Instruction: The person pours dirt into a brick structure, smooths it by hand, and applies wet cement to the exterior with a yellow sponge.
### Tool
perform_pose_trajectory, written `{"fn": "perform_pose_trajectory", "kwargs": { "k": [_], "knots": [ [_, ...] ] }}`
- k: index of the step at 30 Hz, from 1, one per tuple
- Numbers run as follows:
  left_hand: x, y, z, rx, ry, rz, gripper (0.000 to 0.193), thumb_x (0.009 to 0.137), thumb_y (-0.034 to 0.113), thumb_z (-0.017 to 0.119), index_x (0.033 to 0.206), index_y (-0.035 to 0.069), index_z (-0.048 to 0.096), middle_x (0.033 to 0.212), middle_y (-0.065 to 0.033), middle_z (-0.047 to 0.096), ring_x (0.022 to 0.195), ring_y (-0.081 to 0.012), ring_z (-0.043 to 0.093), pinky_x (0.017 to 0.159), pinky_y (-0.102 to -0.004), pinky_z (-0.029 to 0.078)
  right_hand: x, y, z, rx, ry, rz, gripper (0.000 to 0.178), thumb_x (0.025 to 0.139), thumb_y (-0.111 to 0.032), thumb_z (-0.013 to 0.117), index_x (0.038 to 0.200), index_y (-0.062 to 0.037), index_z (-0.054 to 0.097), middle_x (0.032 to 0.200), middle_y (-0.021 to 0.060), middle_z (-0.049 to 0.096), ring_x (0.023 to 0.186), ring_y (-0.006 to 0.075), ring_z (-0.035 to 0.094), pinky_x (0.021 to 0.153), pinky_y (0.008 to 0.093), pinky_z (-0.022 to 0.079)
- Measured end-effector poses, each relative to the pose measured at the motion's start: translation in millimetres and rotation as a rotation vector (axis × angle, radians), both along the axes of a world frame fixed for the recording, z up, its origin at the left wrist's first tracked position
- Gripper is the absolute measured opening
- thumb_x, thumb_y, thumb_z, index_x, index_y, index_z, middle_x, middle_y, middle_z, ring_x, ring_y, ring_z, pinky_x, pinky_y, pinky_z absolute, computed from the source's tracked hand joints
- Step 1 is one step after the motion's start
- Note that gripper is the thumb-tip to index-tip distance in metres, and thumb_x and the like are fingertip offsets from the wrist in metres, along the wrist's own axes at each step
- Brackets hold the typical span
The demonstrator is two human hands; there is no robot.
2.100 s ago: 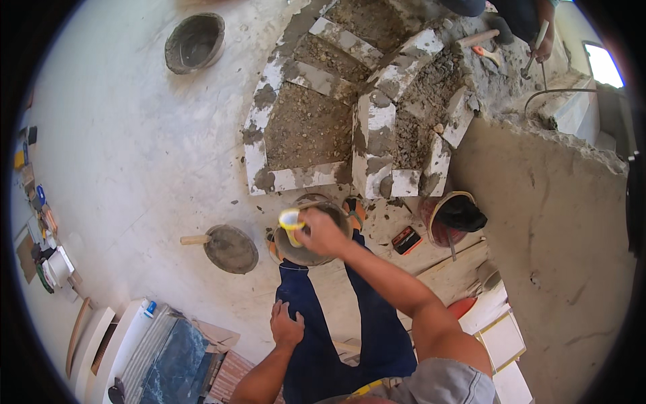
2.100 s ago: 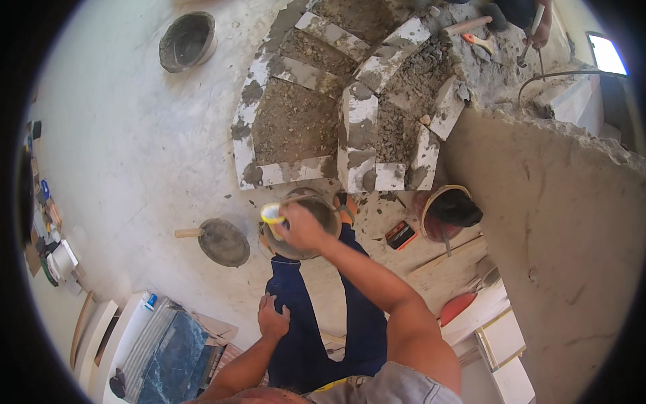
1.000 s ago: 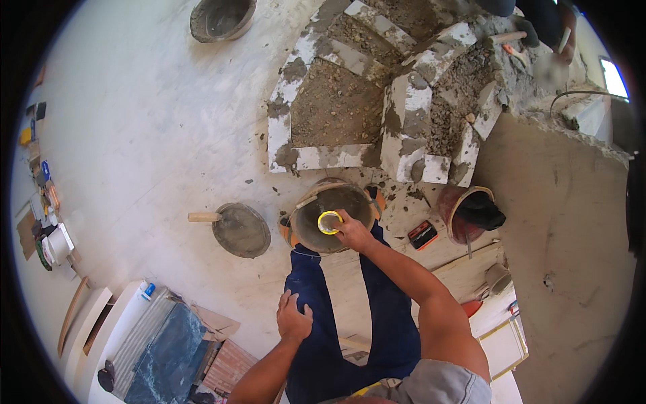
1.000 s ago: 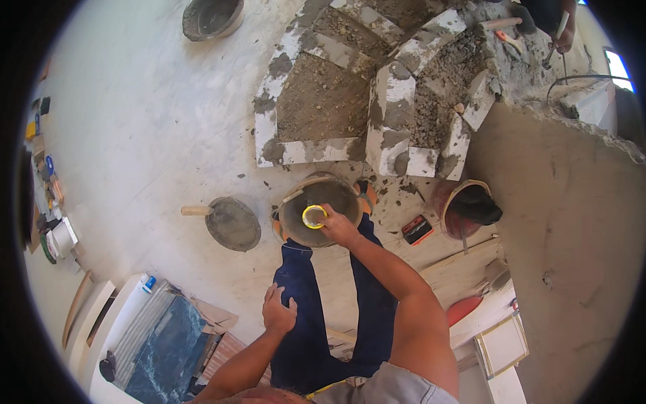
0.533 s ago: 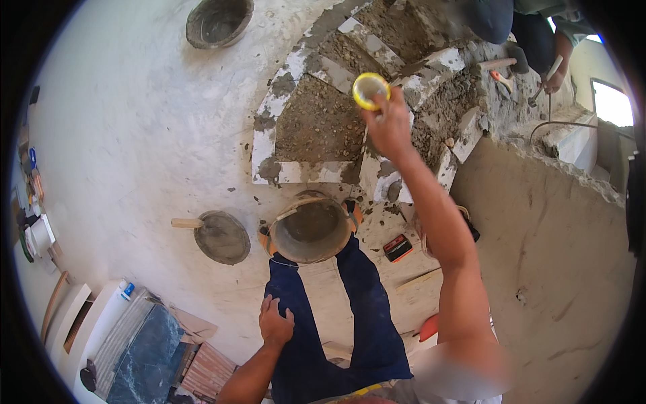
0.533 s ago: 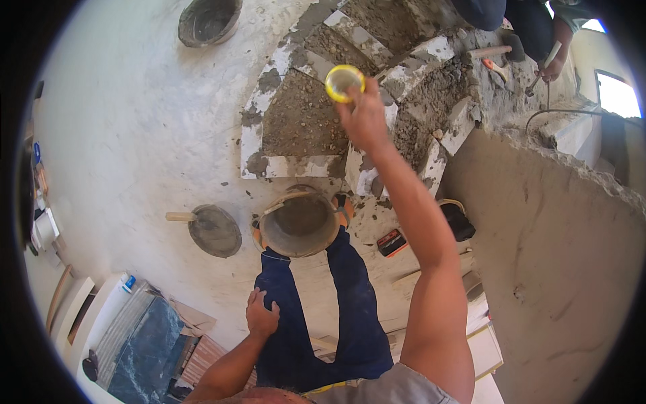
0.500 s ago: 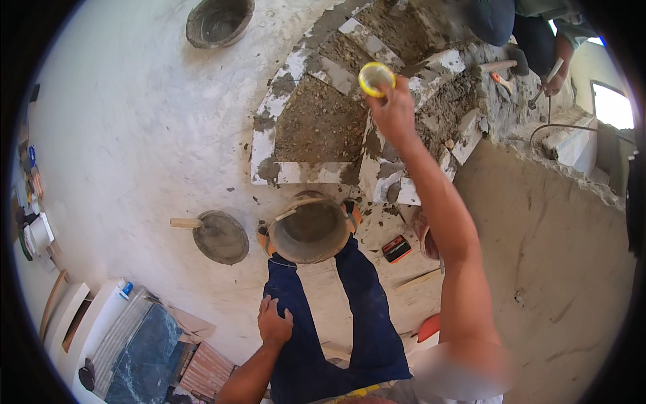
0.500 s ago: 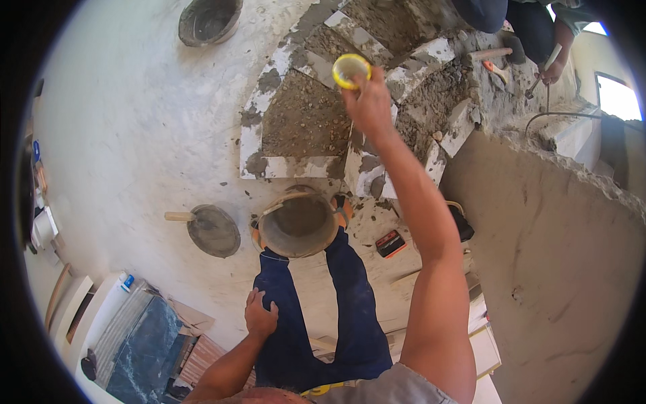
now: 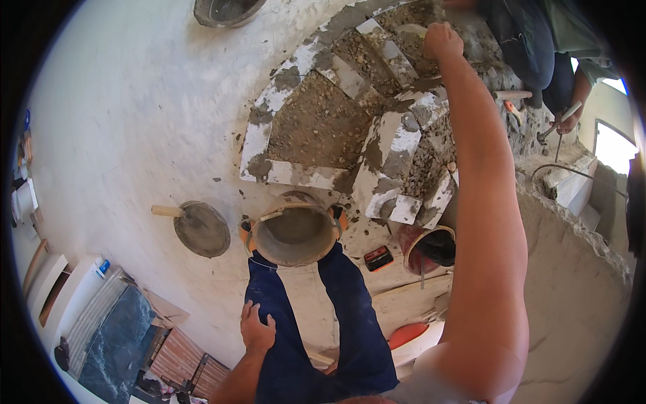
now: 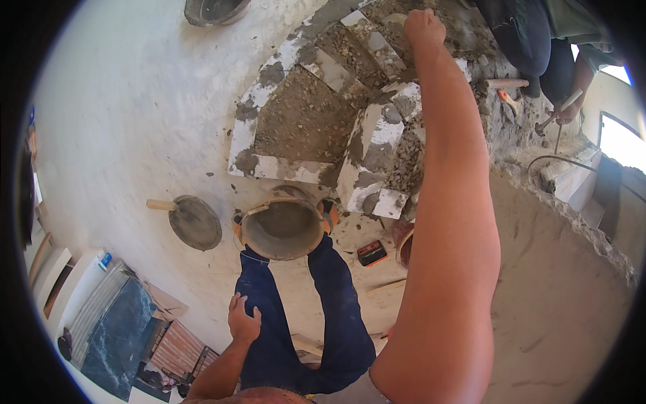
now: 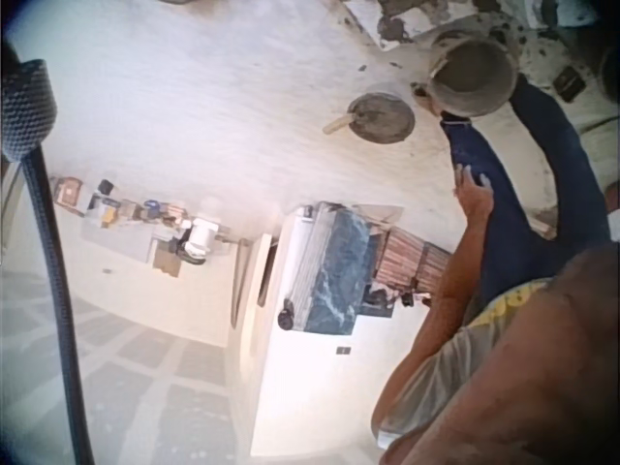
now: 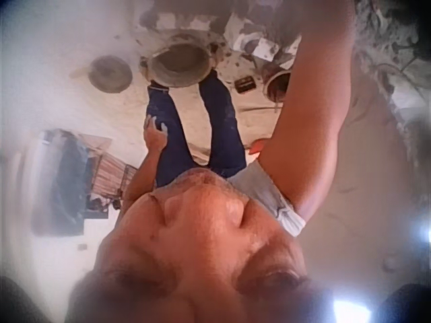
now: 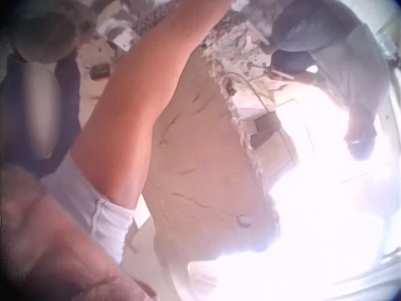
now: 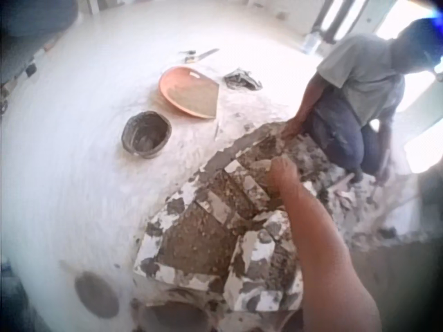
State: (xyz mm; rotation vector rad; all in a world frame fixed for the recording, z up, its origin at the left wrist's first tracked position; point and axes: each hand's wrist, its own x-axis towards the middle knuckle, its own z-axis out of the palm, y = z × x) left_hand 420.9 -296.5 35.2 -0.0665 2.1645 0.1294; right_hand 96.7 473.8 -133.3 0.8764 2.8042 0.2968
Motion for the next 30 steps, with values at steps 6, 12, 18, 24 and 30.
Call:
{"fn": "perform_pose_trajectory", "kwargs": {
  "k": [6, 12, 18, 24, 30],
  "knots": [
    [7.5, 6.1, 3.3, -0.007, 0.019, 0.011, 0.049, 0.091, 0.02, 0.074, 0.134, -0.002, 0.064, 0.155, -0.0239, 0.053, 0.147, -0.0423, 0.047, 0.121, -0.0514, 0.041, -28.8, 11.2, 11.4, 0.07, -0.17, 0.076, 0.029, 0.095, -0.018, 0.069, 0.12, -0.0107, 0.081, 0.134, 0.0182, 0.072, 0.122, 0.0369, 0.072, 0.101, 0.0483, 0.059],
    [7.3, 9.5, 1.8, 0.004, 0.03, -0.019, 0.049, 0.091, 0.02, 0.074, 0.134, -0.002, 0.064, 0.154, -0.0247, 0.054, 0.146, -0.0427, 0.047, 0.121, -0.0519, 0.04, -42.7, 27.6, 13.7, 0.086, -0.242, 0.071, 0.031, 0.099, -0.022, 0.061, 0.119, -0.0101, 0.082, 0.135, 0.0184, 0.073, 0.12, 0.0346, 0.074, 0.097, 0.0477, 0.06],
    [3.7, 8.5, -0.8, 0.024, 0.008, -0.058, 0.051, 0.09, 0.019, 0.074, 0.136, -0.001, 0.063, 0.155, -0.0247, 0.053, 0.147, -0.0427, 0.046, 0.122, -0.0525, 0.039, 2.3, -76.1, 57.6, -0.091, -0.141, 0.025, 0.03, 0.102, -0.025, 0.058, 0.112, -0.0039, 0.078, 0.119, 0.0231, 0.072, 0.106, 0.0335, 0.076, 0.093, 0.0491, 0.061],
    [4.7, -12.2, -1.9, 0.022, -0.016, -0.108, 0.054, 0.09, 0.022, 0.073, 0.138, -0.001, 0.063, 0.156, -0.025, 0.052, 0.148, -0.0429, 0.046, 0.122, -0.0512, 0.039, 143.9, -353.6, 81.4, -0.787, -0.156, 0.256, 0.052, 0.09, -0.044, 0.069, 0.121, -0.0028, 0.069, 0.113, 0.0231, 0.07, 0.095, 0.0364, 0.076, 0.081, 0.0521, 0.061],
    [-4.5, -20.9, -2.8, 0.038, -0.037, -0.164, 0.054, 0.09, 0.024, 0.072, 0.137, -0.002, 0.064, 0.155, -0.0241, 0.053, 0.148, -0.0416, 0.046, 0.122, -0.0501, 0.039, 288.5, -560.6, -43.8, -1.085, -0.414, 0.164, 0.035, 0.099, -0.027, 0.063, 0.122, -0.0011, 0.068, 0.12, 0.0257, 0.062, 0.096, 0.042, 0.075, 0.078, 0.0504, 0.063]
  ]
}}
